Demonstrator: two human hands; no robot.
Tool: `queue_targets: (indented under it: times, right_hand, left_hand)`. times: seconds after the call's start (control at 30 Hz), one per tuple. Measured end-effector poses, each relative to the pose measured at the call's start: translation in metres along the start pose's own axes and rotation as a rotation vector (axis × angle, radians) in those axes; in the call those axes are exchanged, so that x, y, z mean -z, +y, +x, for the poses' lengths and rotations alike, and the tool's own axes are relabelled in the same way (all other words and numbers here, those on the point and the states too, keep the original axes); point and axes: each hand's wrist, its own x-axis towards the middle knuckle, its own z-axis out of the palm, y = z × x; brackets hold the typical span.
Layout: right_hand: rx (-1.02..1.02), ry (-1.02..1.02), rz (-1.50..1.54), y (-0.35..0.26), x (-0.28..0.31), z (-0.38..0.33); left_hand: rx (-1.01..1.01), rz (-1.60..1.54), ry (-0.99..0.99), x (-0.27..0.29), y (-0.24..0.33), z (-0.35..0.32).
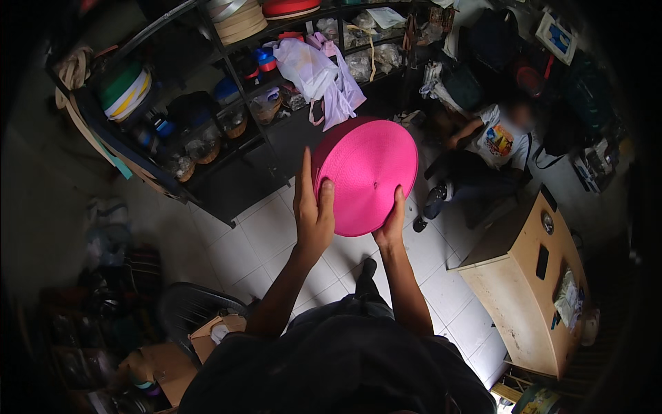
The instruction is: The person organizes large rolls of colored fabric by picking them up from a shelf, inspecting them, and placing them into cardboard boxes or back onto different shelf levels.
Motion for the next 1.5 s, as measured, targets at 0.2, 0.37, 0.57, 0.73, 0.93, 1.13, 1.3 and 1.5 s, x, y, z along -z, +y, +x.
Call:
queue_targets:
  times: [0.2, 0.37, 0.57, 0.73, 0.93, 1.13, 1.3, 1.5]
  right_hand:
    - [-0.116, -0.068, -0.004, -0.023, 0.017, 0.092]
    - [-0.226, -0.087, -0.029, -0.043, 0.022, 0.165]
    - [-0.221, -0.120, -0.090, -0.048, 0.022, 0.238]
    - [-0.190, -0.187, -0.206, -0.053, -0.009, 0.306]
    - [-0.071, -0.244, -0.318, -0.043, -0.040, 0.404]
    - [0.130, -0.386, -0.330, -0.037, -0.103, 0.480]
    - [0.167, -0.435, -0.371, -0.033, -0.132, 0.544]
    - [0.241, -0.516, -0.392, -0.044, -0.182, 0.644]
  left_hand:
    - [0.080, -0.095, 0.078, -0.054, -0.038, 0.063]
    - [0.225, -0.215, 0.186, -0.094, -0.069, 0.120]
    - [0.292, -0.356, 0.236, -0.120, -0.116, 0.168]
    - [0.284, -0.410, 0.261, -0.130, -0.147, 0.217]
    - [0.276, -0.513, 0.384, -0.138, -0.201, 0.287]
    - [0.225, -0.607, 0.460, -0.139, -0.233, 0.379]
    - [0.194, -0.511, 0.404, -0.136, -0.267, 0.457]
    - [0.251, -0.559, 0.353, -0.131, -0.296, 0.561]
